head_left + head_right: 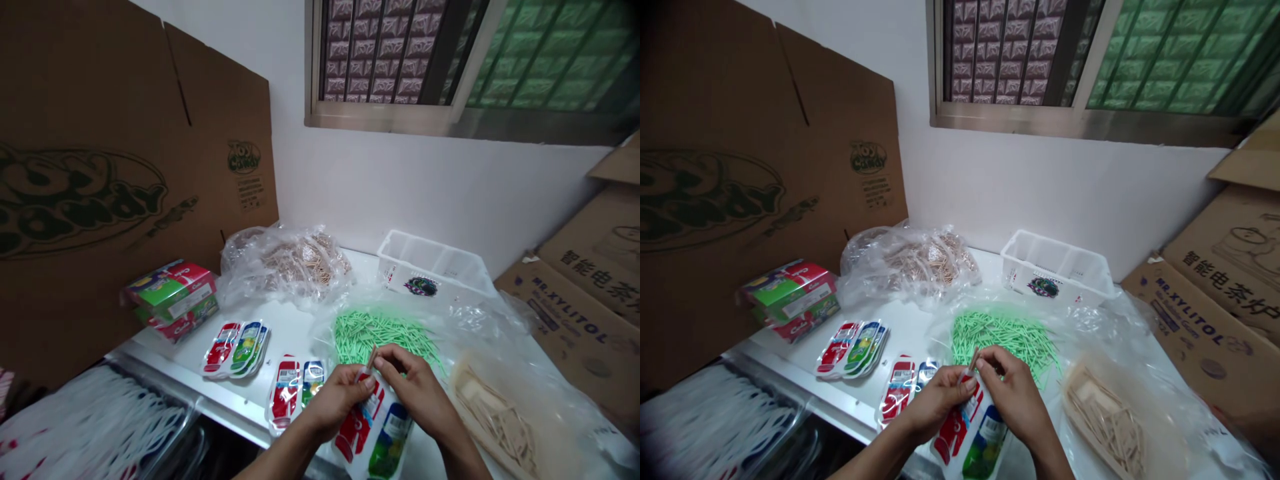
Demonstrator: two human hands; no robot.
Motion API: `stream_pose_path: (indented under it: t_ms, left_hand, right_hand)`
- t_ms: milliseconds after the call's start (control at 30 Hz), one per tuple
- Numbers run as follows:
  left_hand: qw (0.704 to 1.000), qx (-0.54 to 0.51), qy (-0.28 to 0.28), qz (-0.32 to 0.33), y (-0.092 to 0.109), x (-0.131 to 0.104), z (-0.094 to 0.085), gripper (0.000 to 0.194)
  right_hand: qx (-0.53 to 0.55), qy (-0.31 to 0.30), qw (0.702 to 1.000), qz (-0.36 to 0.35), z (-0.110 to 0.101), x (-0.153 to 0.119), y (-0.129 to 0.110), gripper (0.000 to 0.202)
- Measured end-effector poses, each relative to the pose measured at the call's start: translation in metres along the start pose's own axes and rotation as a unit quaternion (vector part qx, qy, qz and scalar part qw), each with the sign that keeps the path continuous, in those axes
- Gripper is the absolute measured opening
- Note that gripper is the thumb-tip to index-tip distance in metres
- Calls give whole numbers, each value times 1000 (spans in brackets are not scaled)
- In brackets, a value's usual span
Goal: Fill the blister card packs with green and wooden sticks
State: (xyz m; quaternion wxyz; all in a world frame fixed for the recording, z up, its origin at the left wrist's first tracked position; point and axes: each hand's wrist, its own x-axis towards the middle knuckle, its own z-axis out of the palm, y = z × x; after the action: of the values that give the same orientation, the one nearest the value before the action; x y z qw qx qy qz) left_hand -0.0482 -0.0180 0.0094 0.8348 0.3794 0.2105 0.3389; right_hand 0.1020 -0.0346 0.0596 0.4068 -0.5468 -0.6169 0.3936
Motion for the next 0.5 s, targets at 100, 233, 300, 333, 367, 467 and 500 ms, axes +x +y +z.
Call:
stream_pose_path:
  t_ms: [100,233,300,333,367,467,500]
  left_hand:
    - [1000,-4,-7,-5,-1,0,-1,28]
    - [1000,-2,-11,-12,-1,0,-3,28]
    - [1000,7,-11,-19,-1,-1,-4,27]
    - [1000,13,-12,-23,-1,-1,-4,27]
    - [999,16,-13,-25,-1,-1,-4,27]
    - [1000,16,-4,-9,1,0,-4,28]
    - [1000,16,2,-1,1,0,-3,28]
  right_hand:
    - [4,-10,1000,1,0,0,-2,16]
    - [-4,-16,1000,-4,0,-1,-5,16]
    - [-20,-19,1000,-9,-1,-1,-6,14]
    - [-32,-20,999,-11,-1,-1,-6,14]
    - [-47,-19,999,-13,-2,-1,-6,13]
    - [-106,-9,994,-12,-5,-4,-6,12]
    - [-126,-7,992,-11,-6,-5,-7,13]
